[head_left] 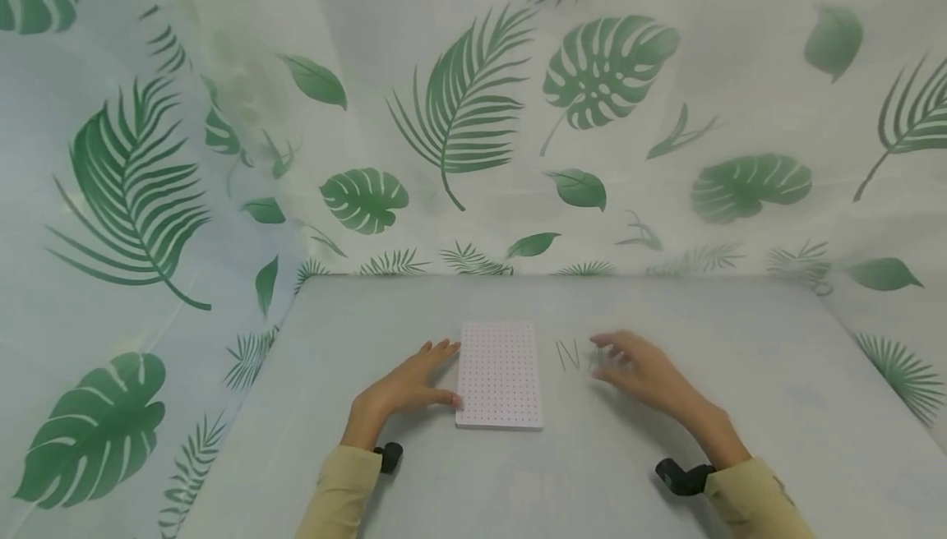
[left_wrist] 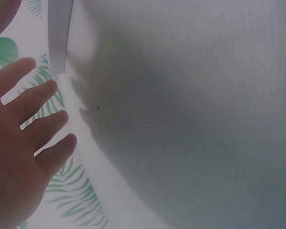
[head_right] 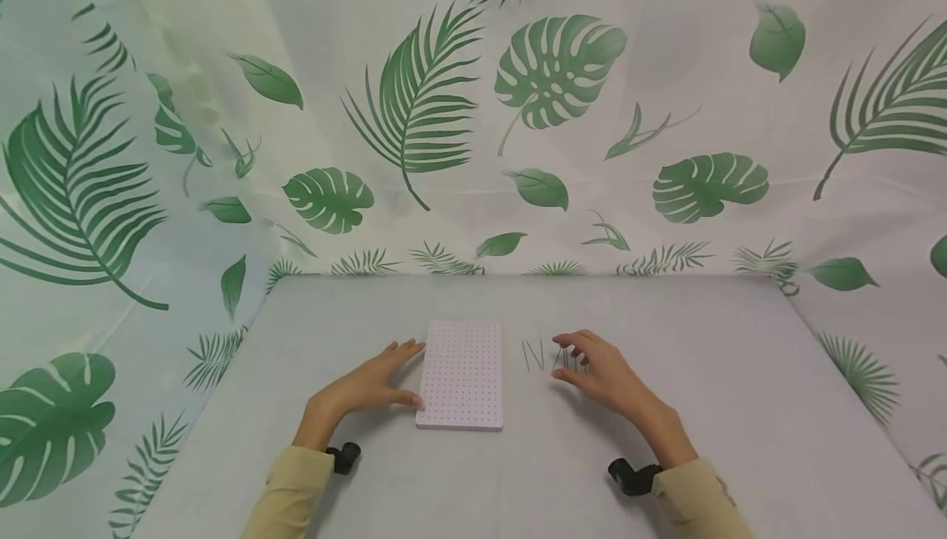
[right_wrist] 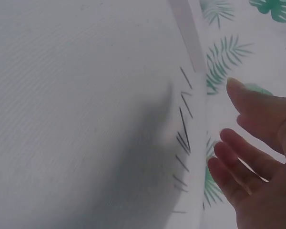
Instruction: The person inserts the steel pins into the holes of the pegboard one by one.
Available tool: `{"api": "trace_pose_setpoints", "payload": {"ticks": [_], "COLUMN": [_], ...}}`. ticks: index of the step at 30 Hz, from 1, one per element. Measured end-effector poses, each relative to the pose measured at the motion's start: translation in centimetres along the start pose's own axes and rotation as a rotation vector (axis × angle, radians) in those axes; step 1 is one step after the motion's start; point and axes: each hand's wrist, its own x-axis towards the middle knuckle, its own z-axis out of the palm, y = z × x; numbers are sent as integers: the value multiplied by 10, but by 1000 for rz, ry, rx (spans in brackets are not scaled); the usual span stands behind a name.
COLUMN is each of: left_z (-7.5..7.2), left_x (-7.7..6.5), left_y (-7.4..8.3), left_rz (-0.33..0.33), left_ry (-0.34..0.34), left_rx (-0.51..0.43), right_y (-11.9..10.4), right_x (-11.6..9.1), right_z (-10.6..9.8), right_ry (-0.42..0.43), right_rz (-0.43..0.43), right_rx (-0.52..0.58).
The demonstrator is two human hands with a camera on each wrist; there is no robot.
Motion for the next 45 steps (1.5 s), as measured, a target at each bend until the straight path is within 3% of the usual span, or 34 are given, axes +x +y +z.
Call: {"api": "trace_pose_setpoints", "payload": {"ticks": [6,12,23,32,45], "left_z": [4,8,9,10,13], "left_x": [8,9,14,12,15], "left_y": [3,5,1,0,-4], "left_rz": [23,13,41,51,43], "left_ry": [-19,-4,10,22,27], "left_rx": [42,44,-24,-56,-71], "right_y": [4,6,14,16,20], "right_x": [16,35,54,61,61], "right_z": [9,18,29,36,46], "right_ry": [-40,-116,-220,-254,-224], "right_rz": [-20,27,92,94,78], "right_rx": [40,49,41,54,2]}}
